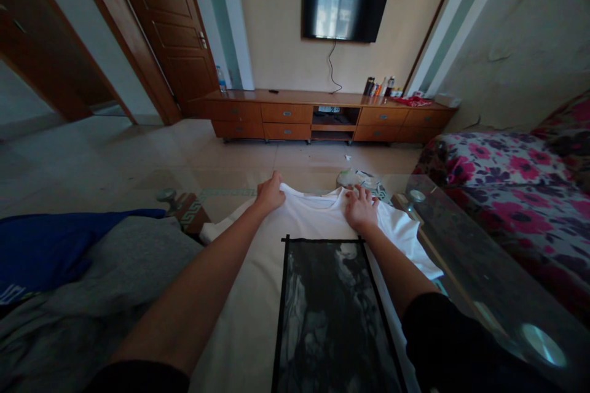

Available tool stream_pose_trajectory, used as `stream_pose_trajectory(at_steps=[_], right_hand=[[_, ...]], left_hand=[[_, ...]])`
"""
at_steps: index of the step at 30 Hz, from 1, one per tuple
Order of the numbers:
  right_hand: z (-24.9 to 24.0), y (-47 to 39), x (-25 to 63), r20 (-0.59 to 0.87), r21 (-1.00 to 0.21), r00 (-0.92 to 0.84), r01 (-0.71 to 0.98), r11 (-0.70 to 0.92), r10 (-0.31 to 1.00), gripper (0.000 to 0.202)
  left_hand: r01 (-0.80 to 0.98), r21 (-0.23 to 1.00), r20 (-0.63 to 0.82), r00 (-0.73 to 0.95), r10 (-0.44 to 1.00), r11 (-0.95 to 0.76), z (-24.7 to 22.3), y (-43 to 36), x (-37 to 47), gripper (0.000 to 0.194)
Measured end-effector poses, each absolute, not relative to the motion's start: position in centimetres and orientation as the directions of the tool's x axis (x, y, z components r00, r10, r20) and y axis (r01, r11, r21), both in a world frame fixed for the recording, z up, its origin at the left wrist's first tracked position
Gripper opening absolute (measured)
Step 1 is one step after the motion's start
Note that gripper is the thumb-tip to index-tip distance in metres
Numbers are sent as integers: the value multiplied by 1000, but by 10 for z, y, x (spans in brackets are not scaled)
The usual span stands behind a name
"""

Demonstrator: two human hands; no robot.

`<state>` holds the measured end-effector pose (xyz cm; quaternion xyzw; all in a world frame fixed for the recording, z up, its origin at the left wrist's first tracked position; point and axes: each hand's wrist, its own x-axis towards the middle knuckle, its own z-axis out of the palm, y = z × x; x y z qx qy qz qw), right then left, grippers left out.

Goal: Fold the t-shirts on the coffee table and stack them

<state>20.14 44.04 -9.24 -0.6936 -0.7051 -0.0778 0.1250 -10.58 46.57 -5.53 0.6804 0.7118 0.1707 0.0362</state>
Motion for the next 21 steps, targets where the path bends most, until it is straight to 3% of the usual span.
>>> stream_pose_trajectory(at_steps=[3,5,9,16,21], right_hand=[[-92,441,201,281,-52,31,998,-17,959,45],[-91,441,201,285,-47,12,999,2,958,48],[-92,442,203,268,-48,-78,994,94,960,50],[-96,447,209,200,-64,-29,997,42,979,53],[-93,456,211,118,-35,-58,997,63,991,60]], left_hand=[[973,227,396,-136,908,47,-56,454,-100,48],[988,155,448,-68,891,-2,-59,446,-94,37],[970,122,346,157,925,-210,-77,439,-84,26],[953,206,267,162,950,-221,-107,438,-91,55],[968,196,345,81,935,-156,-105,435,-92,52]])
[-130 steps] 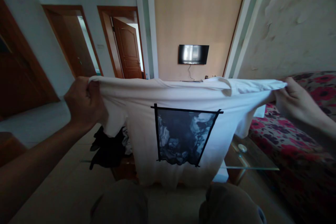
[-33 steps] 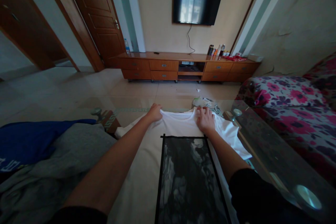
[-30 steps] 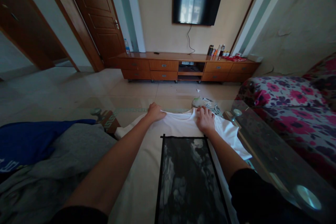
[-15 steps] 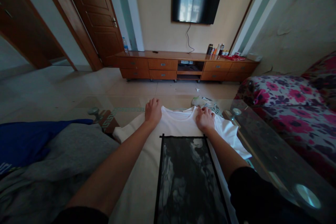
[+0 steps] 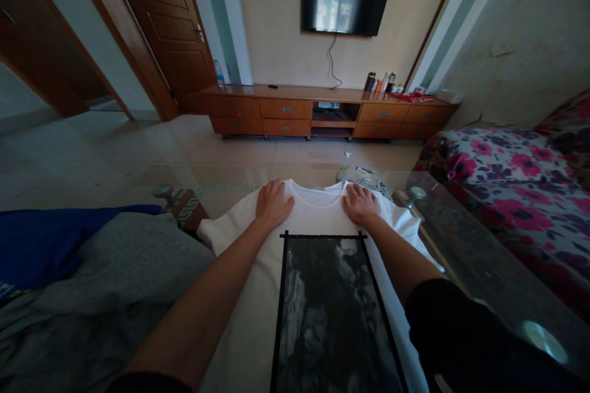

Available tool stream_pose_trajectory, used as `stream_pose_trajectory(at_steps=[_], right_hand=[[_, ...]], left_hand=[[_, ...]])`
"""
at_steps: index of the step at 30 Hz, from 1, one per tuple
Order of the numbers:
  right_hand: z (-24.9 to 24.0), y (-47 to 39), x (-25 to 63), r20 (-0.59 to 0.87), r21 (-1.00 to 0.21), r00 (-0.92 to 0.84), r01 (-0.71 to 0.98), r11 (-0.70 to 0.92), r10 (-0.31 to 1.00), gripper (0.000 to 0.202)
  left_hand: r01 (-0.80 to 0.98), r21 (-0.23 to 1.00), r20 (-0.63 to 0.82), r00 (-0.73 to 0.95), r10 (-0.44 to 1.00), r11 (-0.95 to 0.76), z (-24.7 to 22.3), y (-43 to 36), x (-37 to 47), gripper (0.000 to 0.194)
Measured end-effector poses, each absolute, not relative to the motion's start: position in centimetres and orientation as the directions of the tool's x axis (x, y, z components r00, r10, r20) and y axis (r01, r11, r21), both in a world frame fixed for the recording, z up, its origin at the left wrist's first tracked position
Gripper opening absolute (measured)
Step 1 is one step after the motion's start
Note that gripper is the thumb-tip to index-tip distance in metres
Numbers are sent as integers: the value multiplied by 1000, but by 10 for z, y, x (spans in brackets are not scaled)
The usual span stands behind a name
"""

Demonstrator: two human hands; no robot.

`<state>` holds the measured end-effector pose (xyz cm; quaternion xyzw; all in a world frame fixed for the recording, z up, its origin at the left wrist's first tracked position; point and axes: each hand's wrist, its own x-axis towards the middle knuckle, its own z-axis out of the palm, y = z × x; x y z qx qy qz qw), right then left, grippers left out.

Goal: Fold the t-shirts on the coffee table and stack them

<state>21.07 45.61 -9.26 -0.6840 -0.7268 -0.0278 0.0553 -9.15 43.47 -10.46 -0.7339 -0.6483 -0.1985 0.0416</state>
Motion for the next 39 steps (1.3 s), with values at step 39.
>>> stream_pose_trajectory(at_steps=[39], right_hand=[[-58,410,223,356,-258,43,965,54,933,54]], left_hand=[[966,113,461,157,873,-233,-47,377,-80,31]])
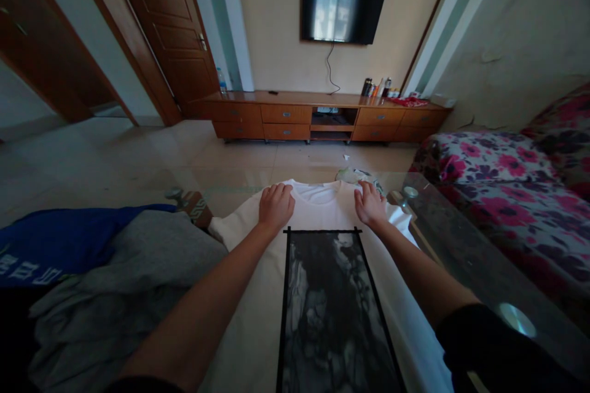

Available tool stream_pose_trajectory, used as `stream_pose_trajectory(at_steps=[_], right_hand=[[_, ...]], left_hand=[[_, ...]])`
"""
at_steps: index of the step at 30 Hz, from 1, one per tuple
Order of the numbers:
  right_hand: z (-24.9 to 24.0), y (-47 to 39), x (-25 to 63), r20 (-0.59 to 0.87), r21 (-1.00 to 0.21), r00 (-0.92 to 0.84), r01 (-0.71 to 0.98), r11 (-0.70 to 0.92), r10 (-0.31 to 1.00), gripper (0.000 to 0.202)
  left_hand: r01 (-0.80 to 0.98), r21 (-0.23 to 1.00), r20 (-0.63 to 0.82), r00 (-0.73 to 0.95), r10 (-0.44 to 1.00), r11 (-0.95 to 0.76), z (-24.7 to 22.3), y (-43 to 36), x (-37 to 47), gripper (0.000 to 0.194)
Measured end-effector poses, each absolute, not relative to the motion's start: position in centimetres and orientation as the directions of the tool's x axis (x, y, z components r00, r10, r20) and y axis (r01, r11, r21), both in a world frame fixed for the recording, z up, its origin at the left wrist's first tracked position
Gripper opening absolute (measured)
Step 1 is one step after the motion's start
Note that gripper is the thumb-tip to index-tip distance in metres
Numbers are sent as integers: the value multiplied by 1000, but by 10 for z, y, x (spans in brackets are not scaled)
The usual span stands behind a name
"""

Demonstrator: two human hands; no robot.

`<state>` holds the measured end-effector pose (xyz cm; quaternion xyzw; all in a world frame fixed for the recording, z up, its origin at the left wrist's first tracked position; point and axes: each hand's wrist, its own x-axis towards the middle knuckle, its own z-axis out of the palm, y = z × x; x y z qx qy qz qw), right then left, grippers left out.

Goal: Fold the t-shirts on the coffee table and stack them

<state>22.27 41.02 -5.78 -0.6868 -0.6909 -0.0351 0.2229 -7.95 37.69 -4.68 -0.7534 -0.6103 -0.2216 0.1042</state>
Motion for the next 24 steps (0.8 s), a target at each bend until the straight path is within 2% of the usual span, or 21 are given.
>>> stream_pose_trajectory(at_steps=[5,9,14,17,20,24], right_hand=[[-39,357,271,318,-308,185,948,-83,930,50],[-33,297,298,237,-313,273,930,-193,933,53],[-49,199,285,216,-139,103,988,-74,971,60],[-65,150,271,132,-61,-28,997,36,991,64],[-77,123,272,23,-55,-60,997,61,998,70],[-79,113,291,7,-70,-55,996,56,998,75]], left_hand=[[965,156,353,145,925,-210,-18,315,-80,29],[948,203,251,190,949,-244,-15,242,-88,31],[936,222,174,239,955,-274,-36,148,-97,51],[925,220,134,287,949,-310,-51,107,-101,62],[927,235,71,284,956,-293,-62,81,-105,66],[927,244,27,287,957,-285,-67,66,-107,67]])
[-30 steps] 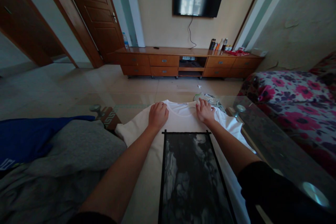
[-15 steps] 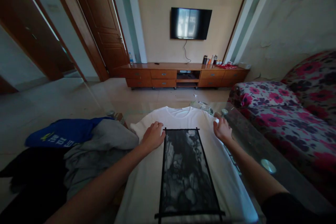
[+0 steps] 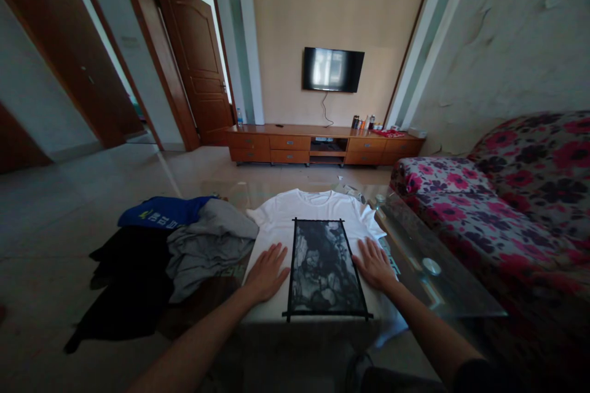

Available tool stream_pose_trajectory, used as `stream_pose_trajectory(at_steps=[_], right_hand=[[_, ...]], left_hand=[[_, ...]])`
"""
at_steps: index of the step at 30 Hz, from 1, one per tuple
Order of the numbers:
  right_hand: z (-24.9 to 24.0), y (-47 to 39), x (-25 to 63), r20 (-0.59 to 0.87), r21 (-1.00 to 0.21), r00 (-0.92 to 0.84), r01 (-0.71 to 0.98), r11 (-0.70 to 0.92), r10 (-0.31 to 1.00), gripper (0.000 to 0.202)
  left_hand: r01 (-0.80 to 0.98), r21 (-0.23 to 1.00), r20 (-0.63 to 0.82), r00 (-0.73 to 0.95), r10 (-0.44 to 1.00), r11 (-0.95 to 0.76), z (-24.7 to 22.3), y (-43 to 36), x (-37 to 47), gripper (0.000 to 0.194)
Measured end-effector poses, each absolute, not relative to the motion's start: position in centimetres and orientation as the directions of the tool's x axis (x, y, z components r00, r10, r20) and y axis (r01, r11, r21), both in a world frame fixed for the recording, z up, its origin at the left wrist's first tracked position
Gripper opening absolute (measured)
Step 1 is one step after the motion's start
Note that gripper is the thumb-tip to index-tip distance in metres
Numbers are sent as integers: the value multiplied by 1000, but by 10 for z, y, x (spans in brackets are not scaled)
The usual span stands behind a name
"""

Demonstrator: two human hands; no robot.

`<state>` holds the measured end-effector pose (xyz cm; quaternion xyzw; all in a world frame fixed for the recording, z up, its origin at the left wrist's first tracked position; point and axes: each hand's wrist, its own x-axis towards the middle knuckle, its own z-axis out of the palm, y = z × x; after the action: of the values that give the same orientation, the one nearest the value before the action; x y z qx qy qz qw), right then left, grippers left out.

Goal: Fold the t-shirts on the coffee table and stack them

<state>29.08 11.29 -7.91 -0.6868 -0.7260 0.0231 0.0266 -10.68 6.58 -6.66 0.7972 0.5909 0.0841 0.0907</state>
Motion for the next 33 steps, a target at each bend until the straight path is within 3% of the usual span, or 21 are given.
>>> stream_pose_trajectory(at_steps=[8,11,17,22,24,29,33], right_hand=[[-80,104,312,41,-65,-13,998,15,999,75],[-83,102,314,53,-61,-1,998,5,999,75],[-85,105,315,48,-63,0,998,3,999,77],[-83,106,316,26,-56,-9,998,11,1000,76],[-83,106,316,22,-57,-13,998,14,1000,76],[-86,108,317,20,-56,-12,998,14,1000,77],[-91,112,318,19,-57,-21,998,22,1000,78]], left_hand=[[923,300,-43,267,963,-242,-63,61,-85,67],[918,325,4,237,971,-226,-59,64,-81,60],[940,341,279,-84,957,-17,-36,101,-88,37],[949,284,269,-218,938,139,-28,137,-105,58],[931,328,247,-251,936,163,-31,146,-112,60],[857,473,211,-336,918,204,-41,161,-124,24],[738,598,181,-505,844,314,-44,171,-129,25]])
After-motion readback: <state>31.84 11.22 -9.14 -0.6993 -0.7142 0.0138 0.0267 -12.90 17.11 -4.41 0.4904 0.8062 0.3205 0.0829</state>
